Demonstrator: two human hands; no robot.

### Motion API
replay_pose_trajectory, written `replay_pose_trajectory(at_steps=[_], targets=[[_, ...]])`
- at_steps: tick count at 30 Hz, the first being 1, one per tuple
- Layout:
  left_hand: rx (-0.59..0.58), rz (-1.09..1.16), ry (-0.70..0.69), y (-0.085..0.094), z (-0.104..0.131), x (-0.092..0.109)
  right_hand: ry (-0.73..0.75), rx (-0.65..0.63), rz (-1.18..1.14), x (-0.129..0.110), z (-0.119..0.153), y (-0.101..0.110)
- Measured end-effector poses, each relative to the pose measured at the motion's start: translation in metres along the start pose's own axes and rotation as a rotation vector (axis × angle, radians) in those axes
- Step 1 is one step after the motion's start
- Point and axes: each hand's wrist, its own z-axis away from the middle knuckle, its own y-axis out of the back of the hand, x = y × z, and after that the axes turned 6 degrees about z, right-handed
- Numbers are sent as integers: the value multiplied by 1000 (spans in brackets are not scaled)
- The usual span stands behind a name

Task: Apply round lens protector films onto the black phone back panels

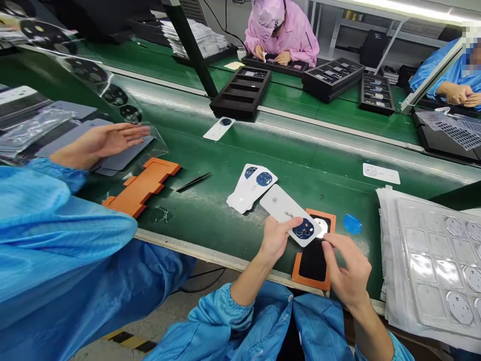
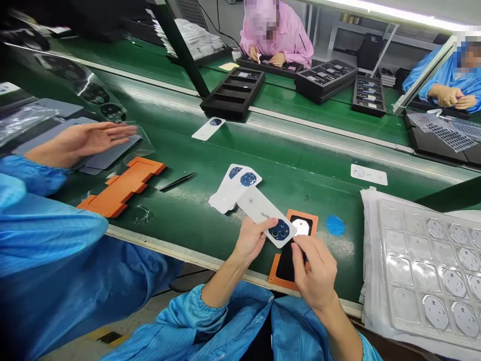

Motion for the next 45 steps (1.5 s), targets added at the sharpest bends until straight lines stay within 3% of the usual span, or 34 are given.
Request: replay_pose_trajectory(at_steps=[5,8,18,25,29,35,38,41,43,45], targets=[[-37,-163,-204,-8,10,-16,-71,52,128,-7,-9,-26],[-101,-228,-289,-10,22,-20,-141,93,83,-3,-14,-36],[-221,-437,-391,-5,38,-28,-228,130,-60,-3,-14,-33],[-388,-549,-484,-5,46,-30,-319,188,-90,0,-17,-39],[-421,-581,-495,-8,48,-28,-298,184,-60,2,-18,-37],[-461,-550,-441,-6,48,-31,-274,186,-8,-2,-20,-40],[-334,-464,-316,-5,40,-36,-340,154,20,7,-24,-39],[-168,-179,-84,-3,24,-29,-580,49,117,42,-29,-26],[-125,-14,49,-1,12,-18,-764,-94,264,75,-31,-10],[-119,39,122,3,3,-5,-842,-253,413,104,-29,5]])
